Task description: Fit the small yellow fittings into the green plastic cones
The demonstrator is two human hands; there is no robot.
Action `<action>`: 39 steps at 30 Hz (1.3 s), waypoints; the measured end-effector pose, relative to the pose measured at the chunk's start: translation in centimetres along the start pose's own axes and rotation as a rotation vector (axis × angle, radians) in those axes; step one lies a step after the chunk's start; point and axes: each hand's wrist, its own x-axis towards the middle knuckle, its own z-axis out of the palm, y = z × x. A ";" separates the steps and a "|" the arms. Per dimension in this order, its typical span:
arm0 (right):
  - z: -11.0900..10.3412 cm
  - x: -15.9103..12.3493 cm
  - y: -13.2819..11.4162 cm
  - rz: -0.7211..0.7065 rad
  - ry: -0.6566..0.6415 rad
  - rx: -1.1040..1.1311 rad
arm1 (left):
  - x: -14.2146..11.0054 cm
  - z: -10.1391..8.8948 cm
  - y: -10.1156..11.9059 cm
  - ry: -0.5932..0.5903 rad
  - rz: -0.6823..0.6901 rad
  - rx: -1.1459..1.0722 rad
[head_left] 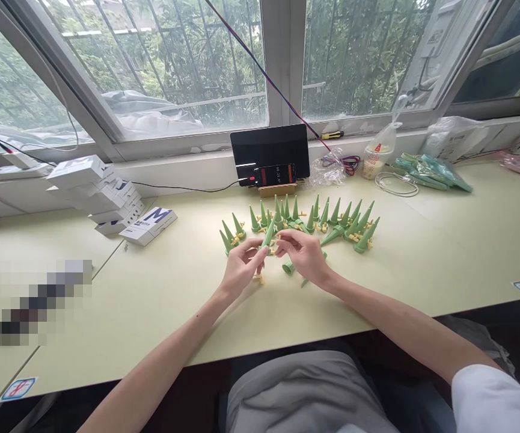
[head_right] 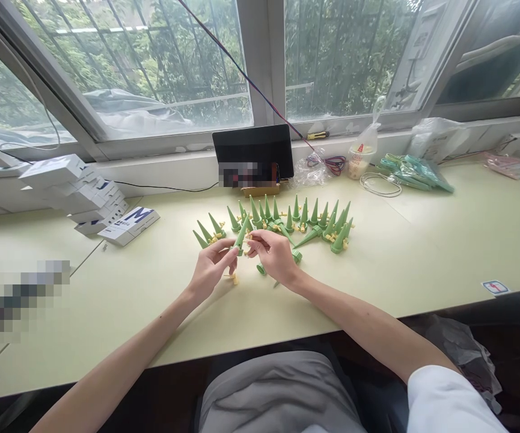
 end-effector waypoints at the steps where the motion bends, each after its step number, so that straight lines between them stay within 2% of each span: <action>1: 0.0 0.0 -0.1 -0.003 -0.004 -0.010 | 0.0 0.0 0.0 0.003 -0.002 0.000; 15: 0.1 -0.2 0.1 -0.063 -0.074 -0.174 | 0.0 -0.2 -0.6 -0.012 0.017 0.067; 24: 0.1 -0.3 -0.1 -0.034 -0.098 -0.241 | 0.2 -0.4 -1.4 0.042 0.269 0.297; 28: 0.1 -0.3 0.3 -0.035 -0.101 -0.260 | 0.2 -0.5 -1.6 0.044 0.323 0.349; 34: 0.1 -0.3 0.0 0.030 -0.114 -0.200 | 0.2 -0.4 -1.9 0.044 0.324 0.348; 39: 0.1 -0.3 -0.5 0.199 -0.148 -0.004 | 0.2 -0.5 -1.9 0.049 0.326 0.336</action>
